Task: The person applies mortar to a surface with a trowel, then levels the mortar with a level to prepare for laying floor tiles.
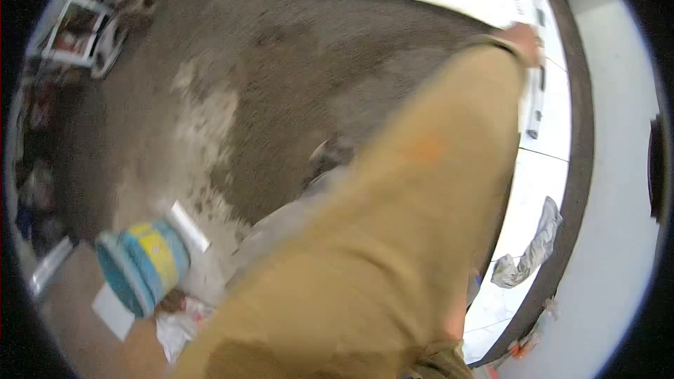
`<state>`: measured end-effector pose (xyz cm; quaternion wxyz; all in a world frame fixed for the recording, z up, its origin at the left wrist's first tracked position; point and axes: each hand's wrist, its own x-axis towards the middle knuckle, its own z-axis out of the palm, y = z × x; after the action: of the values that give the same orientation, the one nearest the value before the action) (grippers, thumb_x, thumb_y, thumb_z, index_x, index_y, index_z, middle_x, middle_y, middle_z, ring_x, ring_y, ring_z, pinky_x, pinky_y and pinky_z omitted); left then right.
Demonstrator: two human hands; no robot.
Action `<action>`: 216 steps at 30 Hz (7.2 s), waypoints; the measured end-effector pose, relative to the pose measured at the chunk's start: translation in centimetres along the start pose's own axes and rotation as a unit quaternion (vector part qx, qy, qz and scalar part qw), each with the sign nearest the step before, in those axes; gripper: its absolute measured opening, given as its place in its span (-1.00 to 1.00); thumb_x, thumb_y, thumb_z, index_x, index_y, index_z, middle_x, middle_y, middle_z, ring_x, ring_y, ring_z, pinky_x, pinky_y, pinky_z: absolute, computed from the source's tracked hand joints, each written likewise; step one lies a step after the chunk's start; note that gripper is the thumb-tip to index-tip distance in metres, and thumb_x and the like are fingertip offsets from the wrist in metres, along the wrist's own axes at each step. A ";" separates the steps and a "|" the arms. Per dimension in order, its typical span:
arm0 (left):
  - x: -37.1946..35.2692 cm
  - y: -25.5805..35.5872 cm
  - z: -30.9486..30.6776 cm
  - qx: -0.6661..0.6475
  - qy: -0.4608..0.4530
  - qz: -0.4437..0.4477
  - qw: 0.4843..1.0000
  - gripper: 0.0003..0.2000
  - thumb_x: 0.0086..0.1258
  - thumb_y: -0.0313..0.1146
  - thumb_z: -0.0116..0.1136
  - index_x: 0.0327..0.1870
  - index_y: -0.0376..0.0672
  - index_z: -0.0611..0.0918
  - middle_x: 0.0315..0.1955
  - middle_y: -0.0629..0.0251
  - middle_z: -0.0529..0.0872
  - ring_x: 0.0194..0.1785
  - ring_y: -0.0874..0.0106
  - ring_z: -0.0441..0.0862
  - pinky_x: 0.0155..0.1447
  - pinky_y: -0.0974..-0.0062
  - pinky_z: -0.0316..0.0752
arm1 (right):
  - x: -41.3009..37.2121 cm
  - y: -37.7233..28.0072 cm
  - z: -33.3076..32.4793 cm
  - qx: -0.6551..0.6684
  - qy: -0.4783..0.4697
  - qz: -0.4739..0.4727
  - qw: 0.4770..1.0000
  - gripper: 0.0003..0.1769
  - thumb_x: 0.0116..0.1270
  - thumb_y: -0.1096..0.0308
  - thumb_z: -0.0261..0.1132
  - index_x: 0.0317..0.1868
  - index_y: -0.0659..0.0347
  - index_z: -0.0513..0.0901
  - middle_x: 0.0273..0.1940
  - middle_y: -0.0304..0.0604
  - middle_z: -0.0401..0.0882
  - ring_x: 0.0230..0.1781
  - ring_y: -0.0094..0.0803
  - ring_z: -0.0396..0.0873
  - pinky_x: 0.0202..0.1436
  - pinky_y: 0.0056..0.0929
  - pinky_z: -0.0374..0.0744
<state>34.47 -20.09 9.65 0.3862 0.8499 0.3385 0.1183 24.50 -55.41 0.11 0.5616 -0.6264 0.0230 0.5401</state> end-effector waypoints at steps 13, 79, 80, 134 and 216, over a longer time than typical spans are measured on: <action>7.4 -29.1 -9.5 0.334 -0.055 -0.136 0.931 -0.41 0.59 0.08 -0.24 0.51 -0.06 0.27 0.46 -0.04 0.19 0.55 -0.02 0.08 0.47 -0.39 -0.06 | -6.3 -3.5 1.4 0.184 0.225 -0.046 0.956 -0.64 0.19 0.47 0.24 0.02 0.32 0.49 -0.41 -0.17 0.48 -0.48 -0.40 0.47 -0.49 -0.45 0.51; -62.0 -5.8 -12.7 -0.604 0.113 -0.275 0.739 -0.43 0.55 0.14 -0.09 -0.07 -0.32 0.64 -0.17 0.07 0.67 -0.11 0.31 0.64 0.06 0.33 0.51 | 1.1 1.3 12.7 0.070 -0.167 0.067 0.981 -0.80 0.28 0.29 0.40 -0.36 0.16 0.55 -0.56 -0.33 0.47 -0.63 -0.48 0.48 -0.53 -0.41 0.53; -63.6 -5.2 -12.4 -0.614 0.136 -0.282 0.725 -0.44 0.54 0.14 -0.08 -0.04 -0.32 0.62 -0.13 0.06 0.66 -0.08 0.30 0.63 0.08 0.32 0.51 | 0.8 1.2 12.5 0.014 -0.170 0.061 0.983 -0.79 0.28 0.28 0.39 -0.38 0.16 0.55 -0.58 -0.34 0.46 -0.67 -0.48 0.46 -0.57 -0.42 0.51; -34.7 7.8 2.0 -0.683 -0.376 -0.198 0.594 -0.77 0.34 -0.22 0.23 -0.27 -0.22 0.57 -0.53 0.30 0.63 -0.53 0.52 0.60 -0.51 0.60 0.43 | -31.8 -8.9 8.8 -0.450 0.344 -0.214 0.796 -0.60 0.46 0.19 0.19 -0.09 0.46 0.66 -0.29 -0.05 0.66 -0.21 -0.38 0.59 -0.01 -0.41 0.50; -40.3 5.5 9.2 0.194 -0.495 0.488 0.692 -0.58 0.09 -0.11 0.43 -0.11 -0.21 0.77 -0.08 0.10 0.77 -0.03 0.06 0.73 0.01 -0.15 0.50 | -6.3 -14.1 3.1 -0.585 0.241 -0.347 0.692 -0.72 0.06 0.49 0.26 -0.18 0.34 0.71 -0.54 -0.07 0.62 -0.54 -0.38 0.56 -0.34 -0.43 0.53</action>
<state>11.42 -54.90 9.93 0.2118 0.8868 -0.3491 -0.2163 28.82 -51.64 14.76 0.2047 -0.9003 -0.3819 0.0414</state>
